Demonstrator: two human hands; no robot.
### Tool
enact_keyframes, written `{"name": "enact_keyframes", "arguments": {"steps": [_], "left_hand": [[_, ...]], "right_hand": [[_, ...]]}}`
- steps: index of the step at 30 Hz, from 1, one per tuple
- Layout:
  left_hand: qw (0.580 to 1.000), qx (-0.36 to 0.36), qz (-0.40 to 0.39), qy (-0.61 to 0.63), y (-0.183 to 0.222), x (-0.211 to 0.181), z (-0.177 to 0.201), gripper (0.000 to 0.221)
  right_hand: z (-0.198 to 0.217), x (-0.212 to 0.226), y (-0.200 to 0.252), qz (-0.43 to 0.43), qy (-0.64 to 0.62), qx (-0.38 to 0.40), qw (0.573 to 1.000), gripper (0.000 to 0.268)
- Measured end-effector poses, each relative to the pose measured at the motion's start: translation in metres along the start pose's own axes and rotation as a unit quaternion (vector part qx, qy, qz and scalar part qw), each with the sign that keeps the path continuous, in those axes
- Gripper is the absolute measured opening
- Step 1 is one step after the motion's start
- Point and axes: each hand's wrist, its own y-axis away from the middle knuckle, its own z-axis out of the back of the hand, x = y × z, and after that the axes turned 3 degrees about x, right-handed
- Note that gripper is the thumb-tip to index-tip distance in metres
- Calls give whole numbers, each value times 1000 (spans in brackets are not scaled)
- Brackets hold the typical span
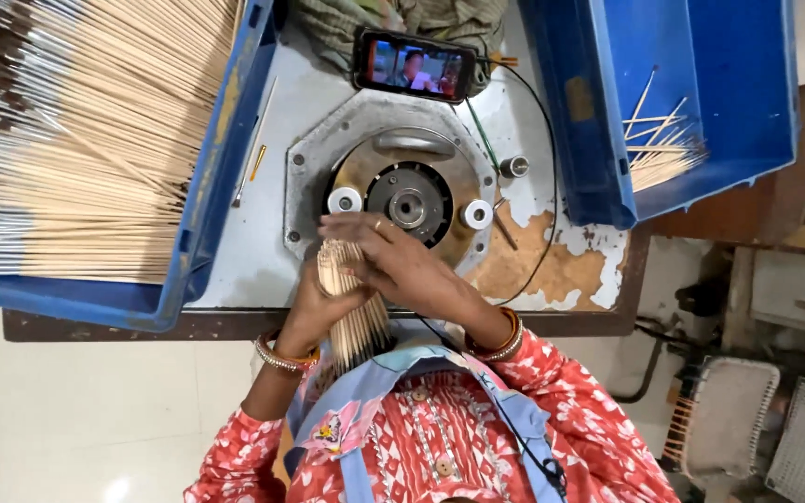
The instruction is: Feeding thin incense sticks into a processing machine and collecting processed sticks into a tray.
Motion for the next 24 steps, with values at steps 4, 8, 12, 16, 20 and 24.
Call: {"name": "enact_keyframes", "arguments": {"steps": [4, 8, 12, 16, 20, 24], "left_hand": [[999, -16, -6, -38, -1, -13, -3, 33], [999, -31, 33, -2, 2, -32, -11, 37], [983, -160, -10, 87, -3, -69, -1, 31], [949, -214, 105, 206, -1, -57, 21, 27], [949, -153, 109, 254, 12, -14, 30, 36], [964, -142, 76, 211, 13, -13, 30, 38]], "right_hand": [[6, 0, 18, -160, 1, -38, 986, 40], [13, -15, 40, -176, 30, 38, 983, 24], [60, -33, 62, -244, -155, -155, 945, 16], [78, -12, 83, -245, -41, -332, 910, 20], [45, 4, 89, -161, 46, -330, 929, 15], [8, -78, 64, -226, 145, -141, 953, 19]]}}
